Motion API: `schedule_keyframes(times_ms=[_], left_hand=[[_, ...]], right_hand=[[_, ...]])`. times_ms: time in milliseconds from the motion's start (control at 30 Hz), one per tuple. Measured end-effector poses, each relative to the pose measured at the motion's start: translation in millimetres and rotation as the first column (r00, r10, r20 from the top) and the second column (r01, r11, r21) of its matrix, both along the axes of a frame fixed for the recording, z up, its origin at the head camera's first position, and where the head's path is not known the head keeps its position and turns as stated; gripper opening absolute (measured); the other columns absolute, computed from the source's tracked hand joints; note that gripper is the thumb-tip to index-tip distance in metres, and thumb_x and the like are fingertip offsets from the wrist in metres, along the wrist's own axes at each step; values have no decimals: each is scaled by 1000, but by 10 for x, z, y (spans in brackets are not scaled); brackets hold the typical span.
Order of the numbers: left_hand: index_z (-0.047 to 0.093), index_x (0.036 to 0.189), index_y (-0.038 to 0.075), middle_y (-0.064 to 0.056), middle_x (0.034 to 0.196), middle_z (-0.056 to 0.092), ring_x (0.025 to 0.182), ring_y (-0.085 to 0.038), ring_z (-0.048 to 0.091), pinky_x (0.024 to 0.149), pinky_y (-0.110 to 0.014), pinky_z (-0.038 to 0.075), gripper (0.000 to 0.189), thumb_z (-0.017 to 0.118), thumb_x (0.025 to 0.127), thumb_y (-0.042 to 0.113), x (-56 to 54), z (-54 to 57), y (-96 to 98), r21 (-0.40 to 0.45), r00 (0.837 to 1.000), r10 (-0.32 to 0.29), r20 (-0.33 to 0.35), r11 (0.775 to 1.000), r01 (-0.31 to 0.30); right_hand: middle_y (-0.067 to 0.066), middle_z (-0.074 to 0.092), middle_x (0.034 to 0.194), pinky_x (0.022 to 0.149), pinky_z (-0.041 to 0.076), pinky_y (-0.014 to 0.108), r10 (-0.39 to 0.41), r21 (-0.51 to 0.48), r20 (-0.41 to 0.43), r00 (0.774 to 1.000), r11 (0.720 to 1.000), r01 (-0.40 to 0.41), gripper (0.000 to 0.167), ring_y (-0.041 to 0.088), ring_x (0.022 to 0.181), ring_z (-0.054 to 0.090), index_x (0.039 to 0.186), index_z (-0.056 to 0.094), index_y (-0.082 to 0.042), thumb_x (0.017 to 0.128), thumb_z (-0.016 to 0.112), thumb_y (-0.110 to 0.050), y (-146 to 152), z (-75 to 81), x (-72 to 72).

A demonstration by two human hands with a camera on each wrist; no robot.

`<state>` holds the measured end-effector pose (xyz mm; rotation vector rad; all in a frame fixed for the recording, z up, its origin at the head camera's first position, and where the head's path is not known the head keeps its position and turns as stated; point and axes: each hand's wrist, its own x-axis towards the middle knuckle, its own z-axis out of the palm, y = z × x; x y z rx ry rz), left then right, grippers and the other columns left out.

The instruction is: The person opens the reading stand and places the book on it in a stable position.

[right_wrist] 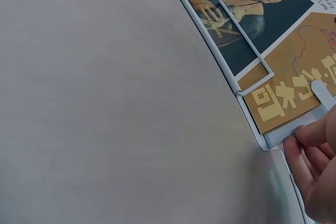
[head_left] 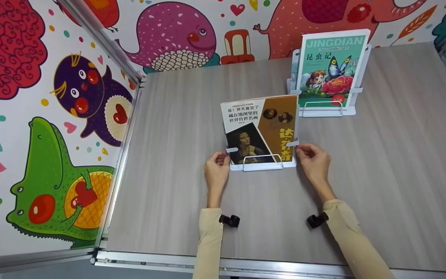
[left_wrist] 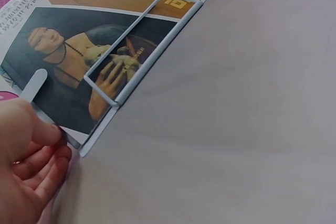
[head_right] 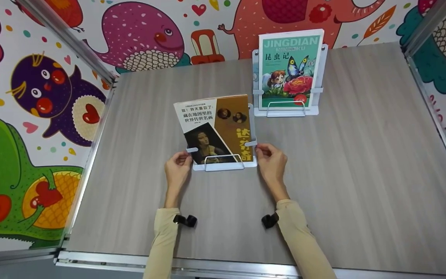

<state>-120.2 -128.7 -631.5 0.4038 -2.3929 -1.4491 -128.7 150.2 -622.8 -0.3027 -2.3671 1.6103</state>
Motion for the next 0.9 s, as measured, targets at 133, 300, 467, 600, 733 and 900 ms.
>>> schedule_keyframes(times_ms=[133, 300, 467, 600, 733, 900], left_hand=[[76, 89, 4, -8, 81, 75, 72, -17, 70, 69, -27, 57, 5, 73, 85, 7, -50, 12, -60, -17, 999, 31, 33, 999, -30], [77, 91, 5, -7, 82, 76, 74, -18, 71, 71, -29, 57, 7, 75, 86, 9, -97, 12, -117, -38, 997, 67, 42, 997, -65], [78, 93, 4, -9, 85, 77, 76, -21, 73, 73, -33, 59, 8, 75, 87, 9, -124, 29, -145, -43, 992, 119, 31, 992, -117], [78, 94, 4, -10, 87, 78, 79, -22, 74, 75, -34, 60, 8, 75, 88, 9, -152, 42, -150, -44, 990, 136, 22, 990, -135], [78, 98, 3, -12, 93, 78, 85, -25, 75, 80, -36, 61, 11, 74, 90, 8, -197, 54, -151, -23, 994, 108, 11, 994, -108], [78, 106, 1, -15, 101, 78, 93, -28, 75, 85, -35, 61, 16, 72, 91, 5, -260, 90, -137, 17, 997, 70, 30, 997, -70]], right_hand=[[20, 76, 93, 62, 44, 6, -2, 7, 9, 1000, 1000, 1, 9, -2, 69, 57, 96, 77, 3, 89, 73, 0, -72, 5, -56], [20, 76, 93, 62, 45, 5, -4, 0, -8, 1000, 1000, 4, 10, -2, 69, 58, 96, 77, 3, 88, 74, 0, -167, 4, -134], [21, 77, 95, 64, 45, 5, 10, 4, -26, 1000, 1000, -9, 12, 1, 72, 60, 99, 77, 3, 88, 74, 0, -251, 7, -192], [20, 76, 98, 65, 45, 5, 29, 6, -26, 999, 1000, -29, 16, 8, 76, 63, 103, 77, 3, 89, 73, 0, -289, 14, -224], [21, 75, 103, 68, 44, 6, 54, 0, -19, 998, 999, -54, 20, 20, 84, 65, 109, 75, 5, 91, 70, 0, -297, 26, -258], [22, 73, 112, 73, 44, 4, 86, -15, 8, 996, 996, -86, 25, 28, 95, 67, 118, 71, 5, 94, 66, 0, -296, 51, -295]])
